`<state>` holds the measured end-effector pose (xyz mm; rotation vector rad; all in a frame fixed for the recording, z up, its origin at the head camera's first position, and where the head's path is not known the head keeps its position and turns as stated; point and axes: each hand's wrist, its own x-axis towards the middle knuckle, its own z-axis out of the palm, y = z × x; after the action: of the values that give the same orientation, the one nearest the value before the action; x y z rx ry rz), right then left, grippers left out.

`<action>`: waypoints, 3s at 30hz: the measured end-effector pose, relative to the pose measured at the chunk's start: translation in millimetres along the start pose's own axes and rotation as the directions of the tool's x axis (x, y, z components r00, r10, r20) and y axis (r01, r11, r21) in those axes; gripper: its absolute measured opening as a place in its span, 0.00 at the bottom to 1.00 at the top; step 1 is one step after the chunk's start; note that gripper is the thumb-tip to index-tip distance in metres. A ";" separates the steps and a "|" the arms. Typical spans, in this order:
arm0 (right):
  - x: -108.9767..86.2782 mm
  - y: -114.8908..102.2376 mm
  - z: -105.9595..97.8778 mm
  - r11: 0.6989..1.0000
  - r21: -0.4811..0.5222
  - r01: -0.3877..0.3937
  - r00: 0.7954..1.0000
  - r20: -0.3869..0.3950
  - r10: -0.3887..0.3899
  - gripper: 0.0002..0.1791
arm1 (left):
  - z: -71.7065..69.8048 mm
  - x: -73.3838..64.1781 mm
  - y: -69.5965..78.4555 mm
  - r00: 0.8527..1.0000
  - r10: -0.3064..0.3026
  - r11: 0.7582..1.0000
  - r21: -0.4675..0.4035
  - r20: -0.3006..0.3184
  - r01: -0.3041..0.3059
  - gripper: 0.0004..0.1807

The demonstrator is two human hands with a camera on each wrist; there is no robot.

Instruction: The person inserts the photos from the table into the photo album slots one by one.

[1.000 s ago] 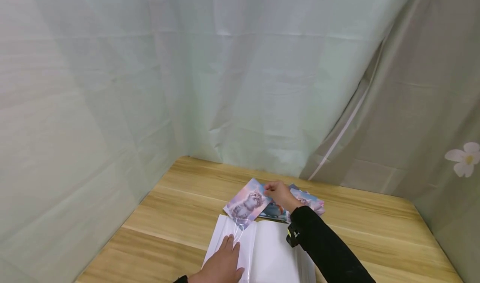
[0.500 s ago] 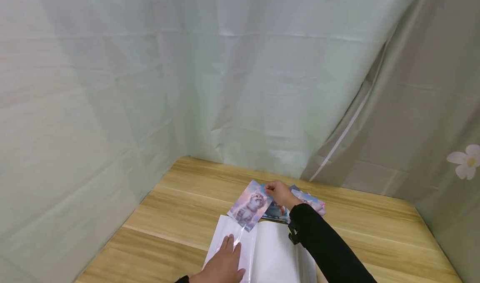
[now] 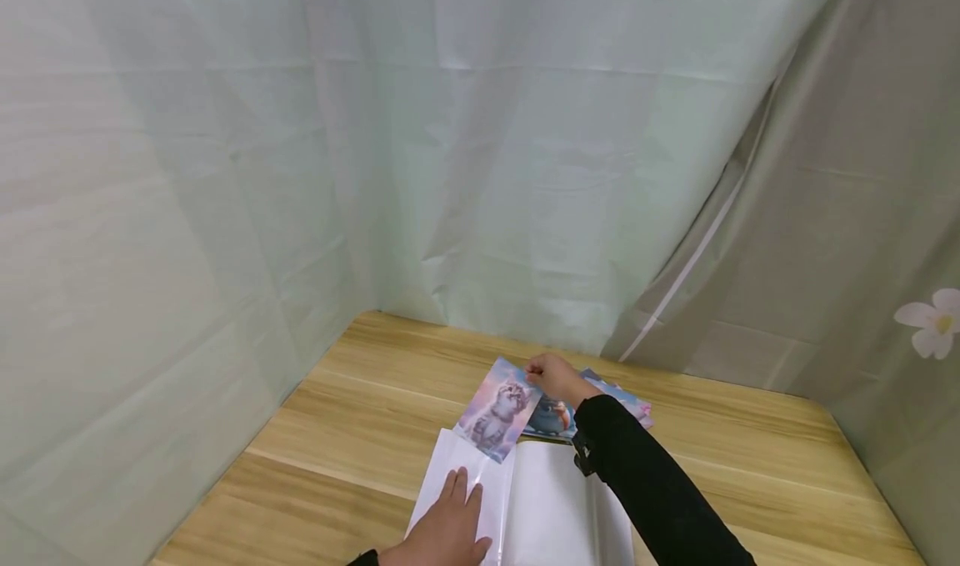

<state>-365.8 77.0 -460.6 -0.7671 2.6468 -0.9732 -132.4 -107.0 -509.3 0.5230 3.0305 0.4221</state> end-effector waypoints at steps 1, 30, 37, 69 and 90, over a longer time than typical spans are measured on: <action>0.6 0.3 -1.0 1.000 -0.004 0.007 1.000 0.006 -0.007 0.05 | 0.0 0.1 0.2 1.000 -0.003 1.000 -0.001 0.002 0.003 0.35; 9.2 -18.6 4.2 0.984 -0.075 0.159 0.968 0.206 -0.140 0.09 | 3.6 2.3 -4.2 0.999 -0.033 0.998 -0.048 0.028 0.034 0.36; 4.1 -27.6 13.0 0.967 -0.109 0.231 0.951 0.236 -0.200 0.07 | 5.0 4.9 -3.7 1.000 -0.016 0.999 -0.043 0.010 0.016 0.37; -8.5 -36.5 49.5 0.979 -0.168 0.119 0.924 0.378 -0.048 0.04 | 6.8 6.0 -4.7 1.000 -0.011 0.995 -0.097 0.011 0.012 0.37; -9.2 -45.5 59.5 0.963 -0.225 0.151 0.964 0.251 -0.092 0.10 | 5.5 7.3 -4.5 0.997 -0.044 0.989 -0.136 0.060 0.052 0.37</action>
<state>-318.0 20.6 -475.7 -1.0413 2.5561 -0.5453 -140.3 -107.1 -515.7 0.4441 2.9260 0.5975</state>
